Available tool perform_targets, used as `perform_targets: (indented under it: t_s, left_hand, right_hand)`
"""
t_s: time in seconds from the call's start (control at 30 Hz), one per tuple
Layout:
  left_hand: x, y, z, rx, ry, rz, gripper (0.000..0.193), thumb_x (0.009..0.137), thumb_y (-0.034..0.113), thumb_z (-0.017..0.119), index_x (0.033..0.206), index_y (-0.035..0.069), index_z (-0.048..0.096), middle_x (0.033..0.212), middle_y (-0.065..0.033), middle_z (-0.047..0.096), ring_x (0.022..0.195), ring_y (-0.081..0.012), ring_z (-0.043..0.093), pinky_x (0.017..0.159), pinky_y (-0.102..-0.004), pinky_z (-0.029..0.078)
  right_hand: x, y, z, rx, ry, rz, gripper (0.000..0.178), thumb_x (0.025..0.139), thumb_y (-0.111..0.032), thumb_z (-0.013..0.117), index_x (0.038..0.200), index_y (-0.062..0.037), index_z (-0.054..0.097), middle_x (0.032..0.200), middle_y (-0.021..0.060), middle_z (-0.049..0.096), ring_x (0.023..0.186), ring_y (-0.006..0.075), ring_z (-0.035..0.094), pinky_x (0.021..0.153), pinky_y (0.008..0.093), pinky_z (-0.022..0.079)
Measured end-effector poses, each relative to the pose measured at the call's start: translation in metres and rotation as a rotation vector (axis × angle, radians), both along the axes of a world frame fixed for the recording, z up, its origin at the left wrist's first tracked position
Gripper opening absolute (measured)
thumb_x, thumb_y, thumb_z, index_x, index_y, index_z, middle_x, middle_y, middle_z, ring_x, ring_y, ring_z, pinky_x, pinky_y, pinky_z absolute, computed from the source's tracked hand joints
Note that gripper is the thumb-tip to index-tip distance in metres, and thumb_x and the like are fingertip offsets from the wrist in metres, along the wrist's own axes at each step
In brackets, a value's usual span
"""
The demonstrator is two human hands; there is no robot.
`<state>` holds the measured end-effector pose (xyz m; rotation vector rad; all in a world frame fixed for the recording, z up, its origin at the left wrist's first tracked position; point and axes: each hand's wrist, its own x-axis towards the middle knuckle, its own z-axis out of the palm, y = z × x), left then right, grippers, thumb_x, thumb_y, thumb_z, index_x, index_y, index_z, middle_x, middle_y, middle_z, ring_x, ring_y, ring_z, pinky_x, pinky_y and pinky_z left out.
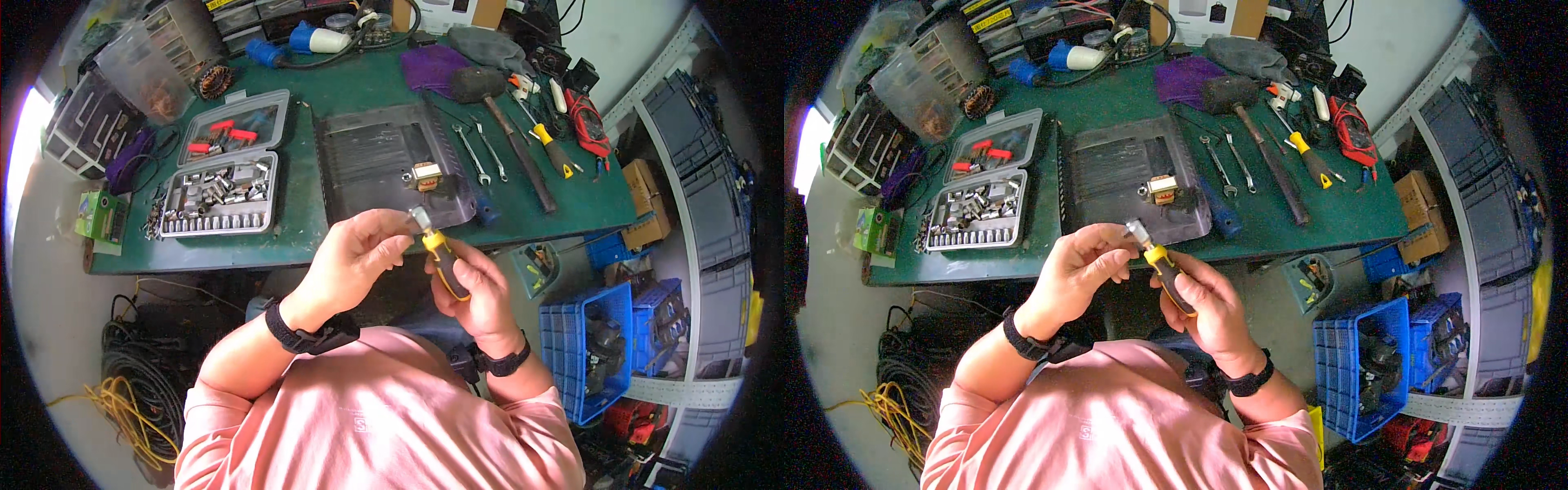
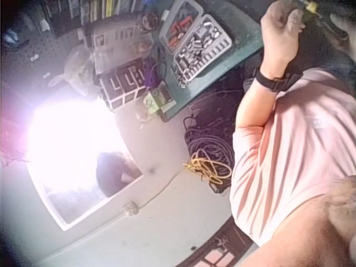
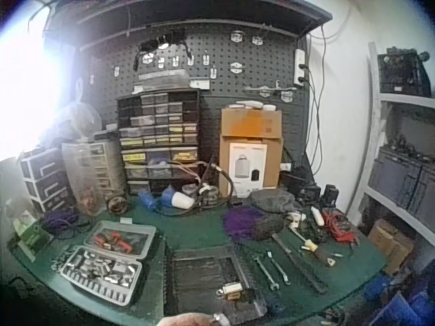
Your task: The person selects a socket from a tool kit and attaches it to a yellow-handled ratchet. They then use the ratchet to tighten a screw on a small electronic component mounted on a black plastic casing. The person handles the casing and the tool throughout the process.
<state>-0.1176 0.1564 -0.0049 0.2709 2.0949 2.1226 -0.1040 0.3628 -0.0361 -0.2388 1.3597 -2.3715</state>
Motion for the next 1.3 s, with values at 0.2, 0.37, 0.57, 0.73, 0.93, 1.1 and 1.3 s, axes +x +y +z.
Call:
perform_targets:
  t_s: [0.2,0.37,0.57,0.73,0.93,1.1,1.3]
  left_hand:
    - [-0.004,0.001,-0.008,0.076,0.019,-0.022,0.027,0.094,0.019,0.067,0.113,0.0,0.061,0.088,-0.0023,0.065,0.074,-0.0081,0.058,0.068,-0.0231,0.049]
    - [-0.006,0.005,-0.004,0.147,-0.05,-0.002,0.03,0.094,0.019,0.066,0.113,-0.003,0.06,0.095,-0.0053,0.068,0.079,-0.009,0.061,0.07,-0.0243,0.049]
    - [-0.006,0.003,-0.005,0.199,-0.117,-0.041,0.032,0.096,0.021,0.064,0.118,-0.001,0.059,0.092,-0.006,0.069,0.078,-0.0117,0.063,0.07,-0.0249,0.05]
    - [-0.005,0.003,-0.008,0.225,-0.094,-0.044,0.032,0.095,0.021,0.065,0.117,-0.002,0.06,0.094,-0.0056,0.069,0.082,-0.0124,0.063,0.073,-0.0263,0.05]
    - [-0.002,-0.001,-0.01,0.265,-0.052,-0.108,0.032,0.094,0.017,0.066,0.119,-0.003,0.062,0.101,-0.005,0.068,0.09,-0.0102,0.061,0.079,-0.0265,0.05]
    - [0.0,-0.006,-0.016,0.302,0.005,-0.179,0.035,0.096,0.014,0.063,0.126,-0.003,0.059,0.109,-0.0069,0.067,0.097,-0.0128,0.061,0.089,-0.0292,0.05]
    - [0.002,-0.016,-0.017,0.382,-0.012,-0.193,0.036,0.095,0.009,0.061,0.13,-0.002,0.057,0.117,-0.0083,0.066,0.103,-0.0151,0.062,0.094,-0.03,0.049]
  right_hand:
    - [-0.007,0.007,-0.014,-0.406,-0.385,0.202,0.045,0.1,-0.033,0.046,0.128,0.0009,0.054,0.09,0.0098,0.063,0.049,0.0114,0.05,0.041,0.0226,0.038]
    - [-0.006,0.008,-0.013,-0.419,-0.458,0.28,0.045,0.101,-0.034,0.042,0.129,0.0002,0.054,0.089,0.0114,0.063,0.046,0.0115,0.049,0.041,0.0225,0.038]
    - [-0.004,0.003,-0.016,-0.34,-0.381,0.268,0.046,0.101,-0.036,0.044,0.127,0.0005,0.054,0.086,0.0114,0.063,0.047,0.0112,0.048,0.041,0.0221,0.037]
    - [-0.003,0.001,-0.019,-0.222,-0.163,0.27,0.055,0.099,-0.045,0.05,0.128,0.0014,0.053,0.081,0.009,0.061,0.048,0.009,0.045,0.041,0.0209,0.033]
    - [0.0,0.004,-0.008,0.034,0.048,0.243,0.059,0.099,-0.046,0.052,0.132,0.0026,0.051,0.075,0.0021,0.055,0.049,0.0054,0.038,0.044,0.0202,0.028]
    - [0.005,0.009,0.006,0.252,0.173,0.142,0.046,0.098,-0.03,0.059,0.13,0.0019,0.054,0.079,0.0037,0.058,0.057,0.0084,0.047,0.051,0.0212,0.036]
    - [0.002,0.003,0.013,0.721,0.925,-0.225,0.04,0.088,-0.015,0.069,0.123,0.0009,0.059,0.096,0.0179,0.062,0.082,0.034,0.063,0.07,0.0371,0.051]
